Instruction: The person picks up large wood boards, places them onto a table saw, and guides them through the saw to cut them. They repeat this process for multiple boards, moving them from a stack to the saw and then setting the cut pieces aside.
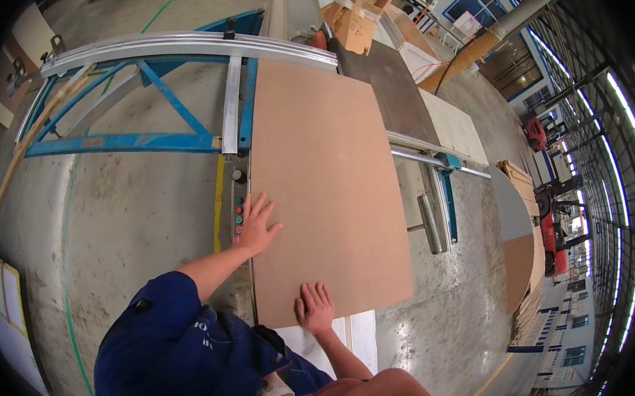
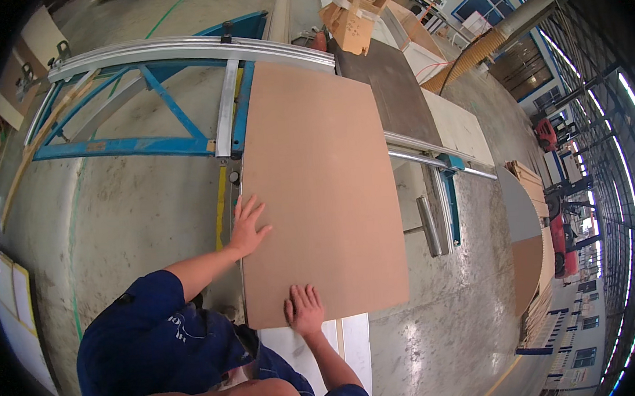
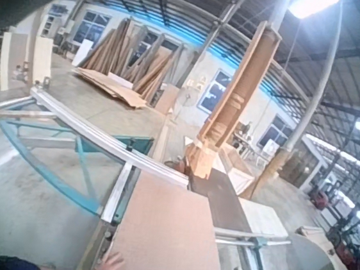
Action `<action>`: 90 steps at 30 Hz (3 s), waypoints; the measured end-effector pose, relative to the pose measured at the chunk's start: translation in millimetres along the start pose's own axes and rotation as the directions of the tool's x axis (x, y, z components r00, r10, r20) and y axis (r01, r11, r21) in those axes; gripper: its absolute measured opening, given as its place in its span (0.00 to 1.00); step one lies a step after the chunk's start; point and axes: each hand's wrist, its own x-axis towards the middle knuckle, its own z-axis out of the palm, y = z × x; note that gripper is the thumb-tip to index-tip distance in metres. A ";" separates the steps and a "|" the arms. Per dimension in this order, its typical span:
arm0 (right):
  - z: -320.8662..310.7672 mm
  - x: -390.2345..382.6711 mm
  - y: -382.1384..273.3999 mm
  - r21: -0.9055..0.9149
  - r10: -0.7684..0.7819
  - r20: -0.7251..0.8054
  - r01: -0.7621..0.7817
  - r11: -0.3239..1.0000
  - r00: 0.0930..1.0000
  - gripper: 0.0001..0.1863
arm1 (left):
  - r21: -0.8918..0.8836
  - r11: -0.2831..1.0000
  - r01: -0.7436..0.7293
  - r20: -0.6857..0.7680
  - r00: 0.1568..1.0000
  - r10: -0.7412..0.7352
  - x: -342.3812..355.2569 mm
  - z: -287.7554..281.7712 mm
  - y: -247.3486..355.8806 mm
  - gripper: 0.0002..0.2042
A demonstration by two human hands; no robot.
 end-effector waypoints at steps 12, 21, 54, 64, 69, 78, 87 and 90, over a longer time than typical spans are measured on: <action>-2.4 26.2 -24.2 0.055 -0.052 0.180 0.043 0.998 0.982 0.31 | 0.019 0.999 -0.046 -0.024 0.999 0.046 10.2 2.5 -5.2 0.29; 0.6 60.0 -24.2 0.046 -0.038 0.216 0.029 0.999 0.976 0.33 | 0.036 0.998 -0.053 -0.056 0.997 0.055 35.6 -3.2 -18.4 0.27; 74.0 336.1 36.8 -0.031 -0.110 0.065 0.112 0.993 0.992 0.35 | -0.112 0.805 0.582 0.687 0.631 -0.361 16.6 -31.2 -57.5 0.60; 85.8 429.5 53.1 -0.040 -0.095 0.099 0.099 0.994 0.991 0.36 | -0.116 0.773 0.624 0.744 0.570 -0.348 117.1 -51.0 -73.5 0.51; 93.9 475.7 60.8 -0.051 -0.092 0.113 0.098 0.994 0.989 0.36 | -0.167 0.737 0.655 0.737 0.579 -0.347 161.5 -59.2 -84.6 0.51; 110.5 566.8 73.5 -0.049 -0.106 0.082 0.110 0.993 0.991 0.36 | -0.227 0.716 0.660 0.723 0.607 -0.330 242.9 -64.4 -120.4 0.50; 128.1 658.4 94.3 -0.041 -0.119 0.076 0.122 0.992 0.990 0.36 | -0.251 0.732 0.633 0.703 0.639 -0.312 328.2 -56.4 -162.9 0.48; 132.6 690.1 99.4 -0.047 -0.113 0.085 0.117 0.992 0.990 0.35 | -0.234 0.729 0.644 0.697 0.634 -0.336 359.3 -57.5 -173.2 0.47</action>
